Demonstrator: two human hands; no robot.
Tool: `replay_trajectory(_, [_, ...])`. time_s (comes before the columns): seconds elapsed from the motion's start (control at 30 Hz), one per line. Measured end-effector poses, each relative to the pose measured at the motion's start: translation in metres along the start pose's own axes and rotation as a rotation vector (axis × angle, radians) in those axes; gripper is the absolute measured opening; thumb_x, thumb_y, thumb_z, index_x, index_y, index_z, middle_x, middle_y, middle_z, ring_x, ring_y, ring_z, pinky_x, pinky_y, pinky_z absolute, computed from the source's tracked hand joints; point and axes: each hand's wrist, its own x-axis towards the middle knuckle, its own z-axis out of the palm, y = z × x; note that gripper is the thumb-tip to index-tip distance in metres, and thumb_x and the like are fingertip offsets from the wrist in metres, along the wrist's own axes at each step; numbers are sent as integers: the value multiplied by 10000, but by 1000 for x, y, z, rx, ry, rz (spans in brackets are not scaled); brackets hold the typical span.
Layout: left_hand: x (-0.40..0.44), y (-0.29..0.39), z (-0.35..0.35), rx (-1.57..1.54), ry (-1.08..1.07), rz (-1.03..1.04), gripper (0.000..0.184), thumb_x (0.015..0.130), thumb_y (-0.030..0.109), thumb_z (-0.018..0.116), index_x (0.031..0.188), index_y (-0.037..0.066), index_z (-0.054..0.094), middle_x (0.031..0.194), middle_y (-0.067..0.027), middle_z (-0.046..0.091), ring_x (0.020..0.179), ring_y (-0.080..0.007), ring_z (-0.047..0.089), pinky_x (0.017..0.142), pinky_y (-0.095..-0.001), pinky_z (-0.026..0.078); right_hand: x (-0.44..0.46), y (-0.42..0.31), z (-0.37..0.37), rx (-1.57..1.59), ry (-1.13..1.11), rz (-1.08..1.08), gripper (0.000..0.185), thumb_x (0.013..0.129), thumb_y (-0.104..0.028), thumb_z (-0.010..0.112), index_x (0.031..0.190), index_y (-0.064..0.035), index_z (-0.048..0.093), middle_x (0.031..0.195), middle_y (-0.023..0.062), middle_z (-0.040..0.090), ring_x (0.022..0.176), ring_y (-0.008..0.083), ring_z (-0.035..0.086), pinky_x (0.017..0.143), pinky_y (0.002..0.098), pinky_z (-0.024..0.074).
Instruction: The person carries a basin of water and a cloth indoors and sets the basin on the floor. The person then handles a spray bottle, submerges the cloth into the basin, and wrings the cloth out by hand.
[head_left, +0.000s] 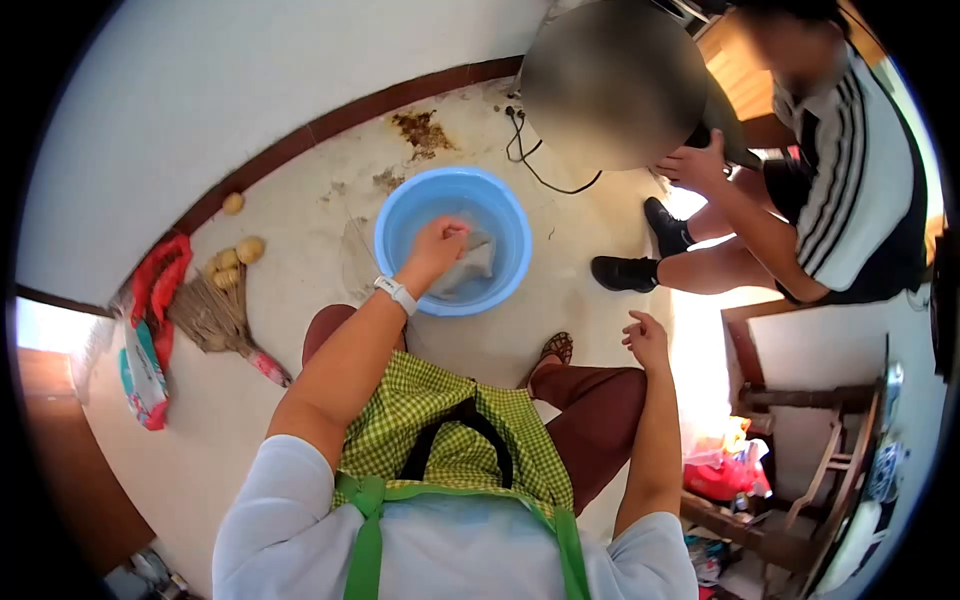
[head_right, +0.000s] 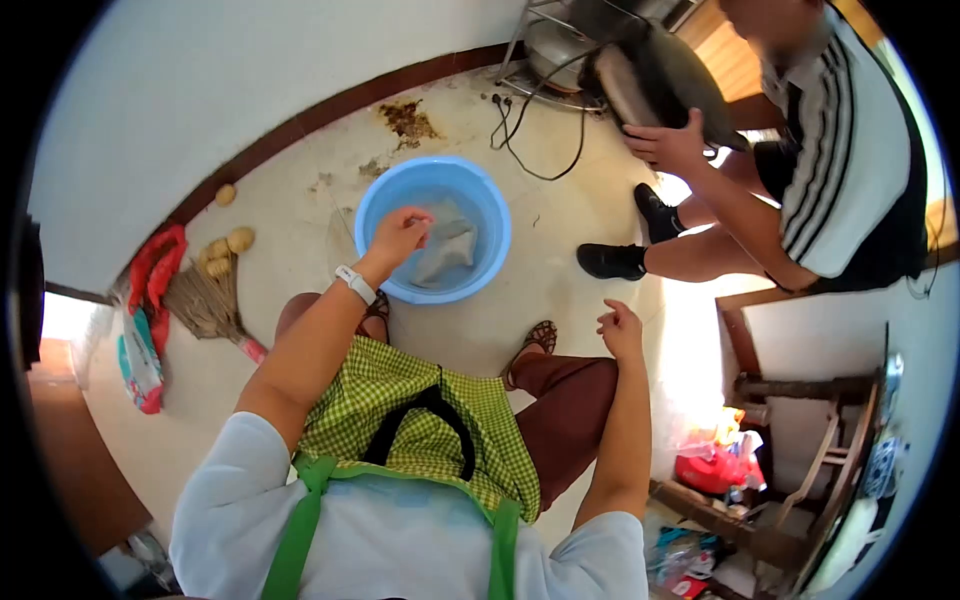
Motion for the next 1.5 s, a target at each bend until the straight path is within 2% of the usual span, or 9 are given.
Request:
replay_trajectory(0.33, [-37, 24, -10, 842, -332, 71, 226, 819, 134, 515, 997, -2, 548, 770, -76, 602, 682, -138, 575, 647, -281, 468, -3, 13, -5, 49, 37, 33, 262, 733, -59, 524, 977, -14, 607, 758, 170, 624, 659, 251, 617, 629, 335, 486])
replay_trajectory(0.4, [-50, 31, 3, 771, -312, 155, 227, 794, 161, 564, 950, -3, 576, 720, -86, 614, 633, -160, 574, 578, -288, 455, 2, 27, -2, -25, 111, -54, 257, 727, -75, 522, 963, -33, 614, 807, 184, 625, 770, 316, 605, 703, 365, 479])
replay_trajectory(0.6, [-73, 25, 61, 709, -381, -231, 228, 837, 161, 529, 1019, 27, 558, 839, -66, 605, 715, -154, 587, 664, -282, 479, -15, 8, -7, -168, 185, -184, 248, 739, -101, 489, 939, -32, 619, 938, 216, 596, 901, 358, 560, 797, 388, 448])
replay_trajectory(0.7, [-80, 21, 96, 65, -211, -638, 209, 847, 169, 543, 1017, 49, 566, 861, -45, 585, 819, -182, 573, 721, -298, 486, -25, 5, -11, -109, 248, -176, 258, 733, -91, 479, 942, -32, 618, 946, 214, 593, 907, 358, 557, 803, 387, 447])
replay_trajectory(1.1, [-14, -34, 95, -382, 18, -777, 116, 827, 119, 535, 904, 37, 565, 788, -46, 575, 782, -186, 556, 703, -275, 479, -20, 1, -9, 96, 87, -29, 262, 753, -108, 480, 969, -28, 603, 883, 207, 609, 791, 338, 589, 717, 358, 472])
replay_trajectory(1.17, [-4, -41, 96, -440, 108, -786, 119, 823, 124, 534, 900, 38, 565, 779, -47, 570, 789, -184, 555, 706, -268, 480, -8, 13, -2, 50, 109, -165, 265, 787, -84, 486, 1014, 24, 571, 792, 126, 616, 635, 145, 593, 579, 266, 476])
replay_trajectory(1.2, [-2, -44, 97, -451, 127, -814, 116, 822, 122, 533, 897, 39, 564, 783, -48, 569, 782, -182, 557, 702, -264, 479, -2, 14, -2, 38, 92, -169, 265, 787, -84, 486, 1014, 24, 571, 792, 126, 616, 635, 145, 593, 579, 266, 476])
replay_trajectory(1.27, [1, -45, 97, -470, 163, -851, 113, 821, 119, 533, 895, 40, 564, 786, -48, 569, 775, -180, 558, 699, -259, 477, 8, 14, 1, 436, -69, 103, 283, 802, -83, 484, 1057, 20, 548, 800, 112, 614, 626, 149, 595, 566, 253, 476])
replay_trajectory(1.5, [8, 26, 105, -338, -99, -669, 146, 831, 114, 542, 953, 37, 567, 813, -35, 592, 735, -153, 571, 667, -244, 477, 56, 73, 24, 412, -190, 407, 280, 830, -86, 460, 1086, 12, 521, 816, 116, 608, 617, 169, 598, 555, 274, 499])
